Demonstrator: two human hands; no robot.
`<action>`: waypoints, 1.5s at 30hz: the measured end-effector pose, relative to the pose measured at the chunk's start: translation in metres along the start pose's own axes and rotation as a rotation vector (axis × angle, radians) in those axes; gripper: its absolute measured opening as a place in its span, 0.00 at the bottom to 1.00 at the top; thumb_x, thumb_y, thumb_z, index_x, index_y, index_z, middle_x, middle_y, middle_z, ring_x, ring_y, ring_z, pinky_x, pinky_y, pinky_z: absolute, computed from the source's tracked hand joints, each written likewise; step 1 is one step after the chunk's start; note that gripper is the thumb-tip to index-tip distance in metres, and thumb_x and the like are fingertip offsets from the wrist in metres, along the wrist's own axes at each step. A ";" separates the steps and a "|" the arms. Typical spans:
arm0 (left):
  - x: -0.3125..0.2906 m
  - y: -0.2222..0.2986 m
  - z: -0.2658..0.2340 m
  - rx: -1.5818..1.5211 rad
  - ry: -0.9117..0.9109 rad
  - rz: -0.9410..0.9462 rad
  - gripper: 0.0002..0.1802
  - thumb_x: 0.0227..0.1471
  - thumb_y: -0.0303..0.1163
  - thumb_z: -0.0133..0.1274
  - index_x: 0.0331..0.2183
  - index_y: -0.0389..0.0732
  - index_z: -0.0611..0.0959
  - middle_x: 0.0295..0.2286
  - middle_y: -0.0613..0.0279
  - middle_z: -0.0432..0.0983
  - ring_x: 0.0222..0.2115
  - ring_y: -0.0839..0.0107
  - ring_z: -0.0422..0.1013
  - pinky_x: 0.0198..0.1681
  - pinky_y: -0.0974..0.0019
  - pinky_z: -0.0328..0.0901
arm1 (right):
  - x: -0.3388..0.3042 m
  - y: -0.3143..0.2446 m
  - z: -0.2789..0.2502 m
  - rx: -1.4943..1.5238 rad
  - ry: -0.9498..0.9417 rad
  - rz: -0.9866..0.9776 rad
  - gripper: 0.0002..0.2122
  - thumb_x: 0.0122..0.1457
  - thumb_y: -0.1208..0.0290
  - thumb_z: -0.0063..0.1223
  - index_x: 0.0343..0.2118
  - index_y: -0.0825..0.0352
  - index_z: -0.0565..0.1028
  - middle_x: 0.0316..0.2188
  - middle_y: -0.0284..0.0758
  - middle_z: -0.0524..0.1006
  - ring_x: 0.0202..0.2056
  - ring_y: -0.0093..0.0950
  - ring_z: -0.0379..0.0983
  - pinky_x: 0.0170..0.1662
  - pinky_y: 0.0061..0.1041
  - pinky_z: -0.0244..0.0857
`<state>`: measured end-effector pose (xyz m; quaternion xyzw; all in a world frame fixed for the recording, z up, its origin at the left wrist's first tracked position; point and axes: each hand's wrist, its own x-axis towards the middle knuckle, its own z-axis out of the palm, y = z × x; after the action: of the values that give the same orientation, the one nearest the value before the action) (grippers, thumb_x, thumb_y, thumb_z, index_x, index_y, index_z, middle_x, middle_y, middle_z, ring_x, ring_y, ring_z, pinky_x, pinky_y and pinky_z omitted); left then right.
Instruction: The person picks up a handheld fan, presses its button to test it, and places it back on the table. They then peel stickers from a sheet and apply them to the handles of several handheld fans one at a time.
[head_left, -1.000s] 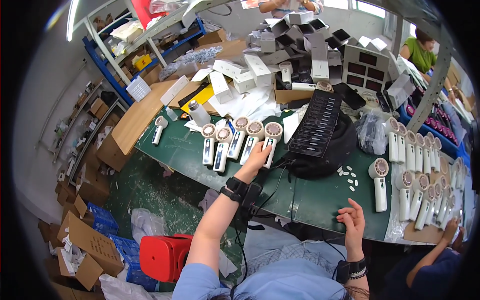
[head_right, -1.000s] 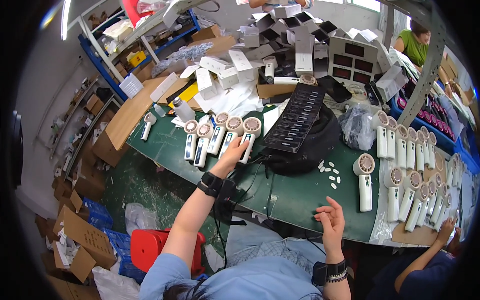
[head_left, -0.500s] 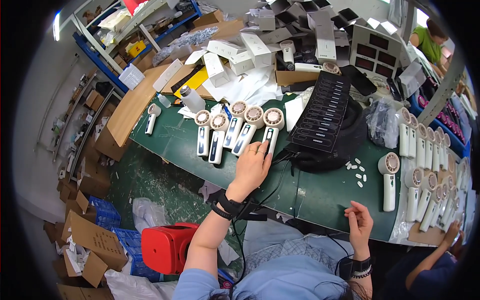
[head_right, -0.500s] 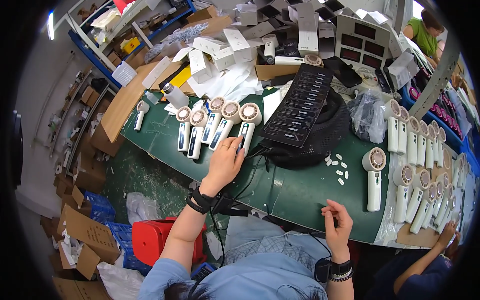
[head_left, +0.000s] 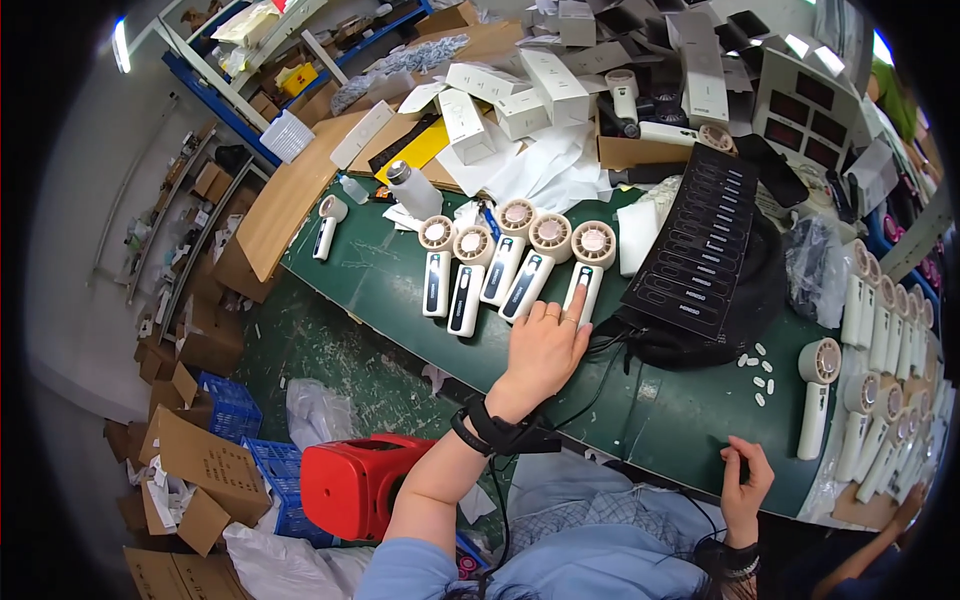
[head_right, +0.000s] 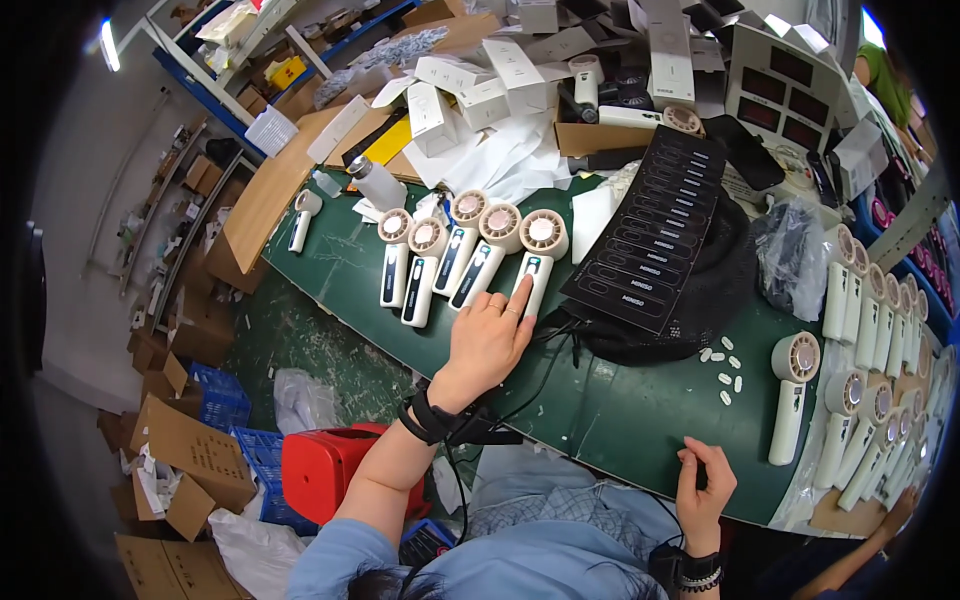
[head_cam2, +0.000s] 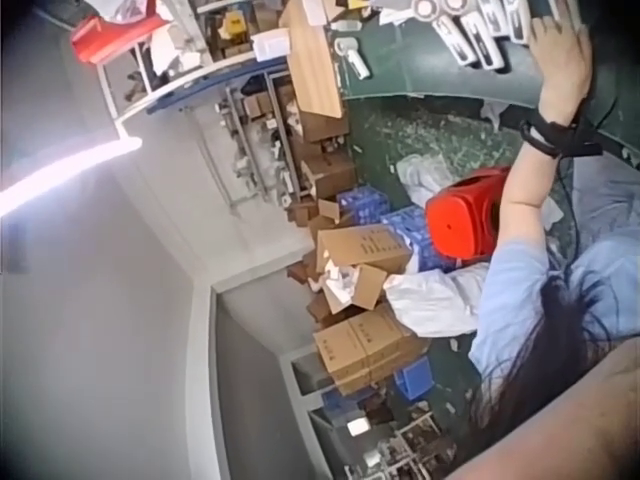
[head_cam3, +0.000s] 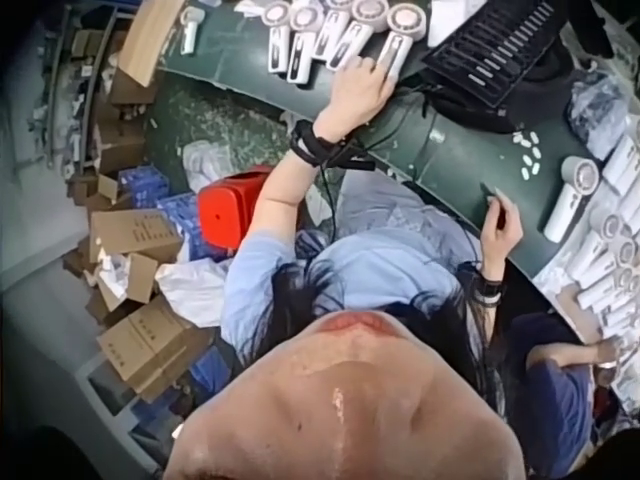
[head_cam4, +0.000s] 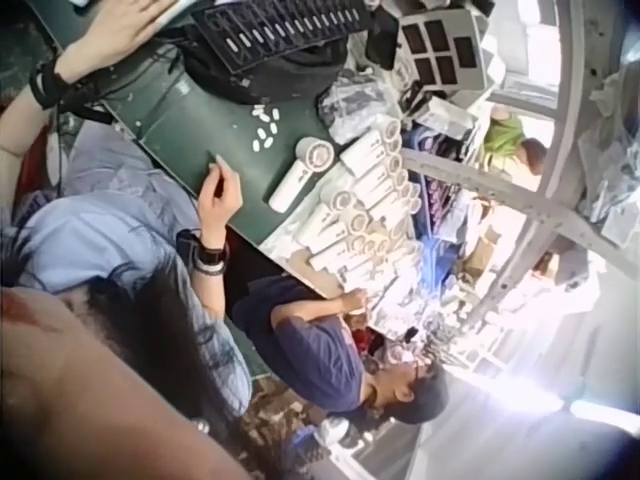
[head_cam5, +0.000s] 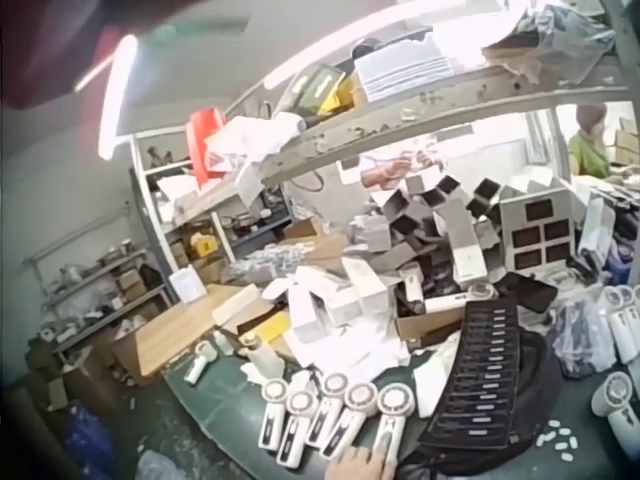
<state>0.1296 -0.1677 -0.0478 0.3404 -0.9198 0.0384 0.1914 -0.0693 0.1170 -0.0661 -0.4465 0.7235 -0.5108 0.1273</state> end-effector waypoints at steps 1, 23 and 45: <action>0.000 0.000 0.000 0.006 -0.006 -0.002 0.30 0.54 0.38 0.53 0.57 0.40 0.71 0.28 0.59 0.72 0.33 0.62 0.68 0.34 0.58 0.65 | 0.001 0.000 0.000 -0.008 -0.001 -0.004 0.07 0.60 0.82 0.48 0.39 0.72 0.76 0.26 0.34 0.75 0.29 0.22 0.71 0.34 0.19 0.64; -0.004 -0.038 -0.008 -0.135 0.018 -0.092 0.29 0.53 0.43 0.55 0.48 0.30 0.70 0.52 0.41 0.65 0.54 0.49 0.61 0.57 0.49 0.54 | -0.006 0.008 0.000 0.000 0.034 -0.004 0.07 0.60 0.82 0.46 0.38 0.73 0.76 0.26 0.35 0.74 0.28 0.23 0.70 0.33 0.18 0.63; 0.009 -0.069 -0.001 0.048 0.014 -0.141 0.32 0.54 0.46 0.53 0.50 0.29 0.70 0.53 0.42 0.66 0.55 0.53 0.62 0.55 0.51 0.55 | -0.006 0.006 0.000 -0.040 0.045 -0.051 0.06 0.58 0.82 0.47 0.36 0.72 0.76 0.25 0.36 0.74 0.27 0.25 0.71 0.32 0.20 0.63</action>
<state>0.1681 -0.2252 -0.0473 0.4086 -0.8909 0.0492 0.1919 -0.0690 0.1216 -0.0727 -0.4556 0.7248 -0.5091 0.0889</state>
